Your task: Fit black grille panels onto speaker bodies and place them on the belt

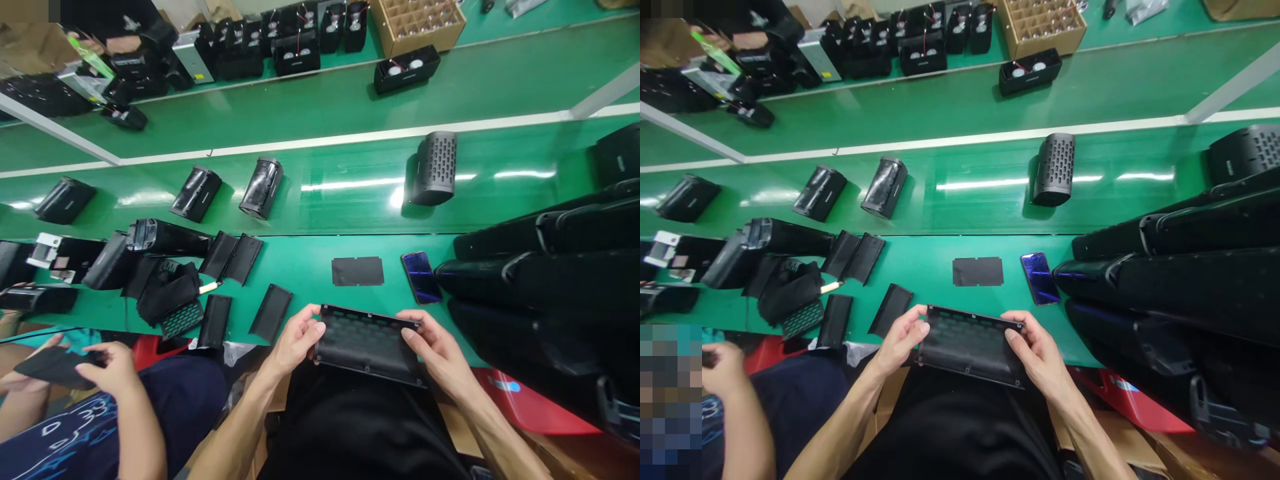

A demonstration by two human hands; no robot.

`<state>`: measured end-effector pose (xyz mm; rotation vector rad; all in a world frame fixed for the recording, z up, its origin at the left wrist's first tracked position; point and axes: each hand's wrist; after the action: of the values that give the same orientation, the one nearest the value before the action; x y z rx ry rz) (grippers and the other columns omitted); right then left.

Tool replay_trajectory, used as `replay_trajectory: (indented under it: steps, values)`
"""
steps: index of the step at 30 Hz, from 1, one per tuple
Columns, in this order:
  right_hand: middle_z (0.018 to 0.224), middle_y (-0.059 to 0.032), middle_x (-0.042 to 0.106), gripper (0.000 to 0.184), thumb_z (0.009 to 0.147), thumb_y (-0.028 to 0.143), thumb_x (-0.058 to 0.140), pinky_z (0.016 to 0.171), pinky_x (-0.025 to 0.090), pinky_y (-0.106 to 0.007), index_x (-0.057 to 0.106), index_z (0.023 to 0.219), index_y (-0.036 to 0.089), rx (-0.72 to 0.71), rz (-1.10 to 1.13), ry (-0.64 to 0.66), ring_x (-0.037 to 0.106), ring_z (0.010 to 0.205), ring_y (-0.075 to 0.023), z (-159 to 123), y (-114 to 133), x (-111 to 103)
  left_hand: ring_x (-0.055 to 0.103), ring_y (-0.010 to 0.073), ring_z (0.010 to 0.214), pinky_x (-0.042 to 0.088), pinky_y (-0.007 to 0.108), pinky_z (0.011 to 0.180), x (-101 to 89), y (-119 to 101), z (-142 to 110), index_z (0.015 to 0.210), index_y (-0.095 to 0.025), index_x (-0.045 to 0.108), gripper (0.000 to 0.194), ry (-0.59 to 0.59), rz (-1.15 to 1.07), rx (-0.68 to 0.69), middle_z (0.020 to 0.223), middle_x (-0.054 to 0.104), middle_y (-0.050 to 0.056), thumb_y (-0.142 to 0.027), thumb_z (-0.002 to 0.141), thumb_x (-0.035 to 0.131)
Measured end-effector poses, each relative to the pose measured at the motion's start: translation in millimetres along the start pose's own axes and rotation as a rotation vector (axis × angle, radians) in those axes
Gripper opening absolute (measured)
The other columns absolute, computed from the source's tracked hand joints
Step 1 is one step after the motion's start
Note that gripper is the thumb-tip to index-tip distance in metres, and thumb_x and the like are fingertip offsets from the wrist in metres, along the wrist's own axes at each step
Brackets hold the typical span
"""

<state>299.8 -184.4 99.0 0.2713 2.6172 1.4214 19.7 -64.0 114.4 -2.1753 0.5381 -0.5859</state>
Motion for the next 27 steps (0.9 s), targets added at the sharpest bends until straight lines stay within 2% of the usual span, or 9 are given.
replay_trajectory:
  steps: [3, 5, 9, 17, 27]
  values:
    - [0.068, 0.0051, 0.039, 0.047, 0.089, 0.056, 0.071, 0.057, 0.036, -0.027, 0.065, 0.126, 0.029, -0.033, -0.045, -0.064, 0.039, 0.060, -0.0159, -4.5, 8.1, 1.2, 0.047, 0.0073, 0.047, 0.041, 0.019, 0.047, -3.1, 1.0, -1.4, 0.116, -0.019, 0.056, 0.051, 0.016, 0.003, 0.012, 0.064, 0.050, -0.007, -0.061, 0.090, 0.068]
    - [0.069, 0.0051, 0.037, 0.049, 0.087, 0.055, 0.072, 0.057, 0.034, -0.028, 0.065, 0.128, 0.029, -0.035, -0.052, -0.080, 0.037, 0.061, -0.0162, -6.4, 10.7, 1.9, 0.046, 0.0072, 0.050, 0.040, 0.018, 0.049, -4.7, 2.3, -1.1, 0.117, -0.019, 0.055, 0.049, 0.017, 0.006, 0.022, 0.065, 0.050, -0.007, -0.059, 0.091, 0.068]
    - [0.070, 0.0048, 0.036, 0.048, 0.089, 0.054, 0.071, 0.057, 0.034, -0.028, 0.065, 0.129, 0.028, -0.008, -0.061, -0.053, 0.038, 0.063, -0.0167, -8.4, 7.2, 1.0, 0.046, 0.0070, 0.048, 0.041, 0.018, 0.048, -5.7, 4.8, 1.2, 0.118, -0.019, 0.054, 0.047, 0.025, 0.008, 0.001, 0.065, 0.047, -0.008, -0.056, 0.092, 0.067]
    - [0.071, 0.0046, 0.043, 0.054, 0.087, 0.055, 0.072, 0.059, 0.038, -0.028, 0.061, 0.131, 0.027, 0.060, -0.003, 0.013, 0.045, 0.064, -0.0174, -5.7, 2.4, -0.9, 0.053, 0.0086, 0.043, 0.042, 0.018, 0.043, -4.7, 9.8, 6.9, 0.120, -0.019, 0.052, 0.049, 0.059, 0.008, -0.044, 0.063, 0.057, -0.007, -0.059, 0.093, 0.065]
    - [0.073, 0.0053, 0.035, 0.048, 0.095, 0.057, 0.063, 0.060, 0.034, -0.028, 0.061, 0.133, 0.028, 0.049, -0.017, 0.018, 0.038, 0.065, -0.0161, -1.7, -14.4, -3.0, 0.054, 0.0081, 0.041, 0.041, 0.016, 0.041, -5.6, 12.4, 10.6, 0.116, -0.019, 0.050, 0.050, 0.056, 0.031, -0.052, 0.061, 0.056, -0.009, -0.058, 0.091, 0.068]
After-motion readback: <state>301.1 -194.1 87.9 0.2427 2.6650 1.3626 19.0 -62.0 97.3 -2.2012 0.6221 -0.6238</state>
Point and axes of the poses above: each hand's wrist, its own z-axis towards the middle knuckle, its own x-axis out of the palm, y = z × x
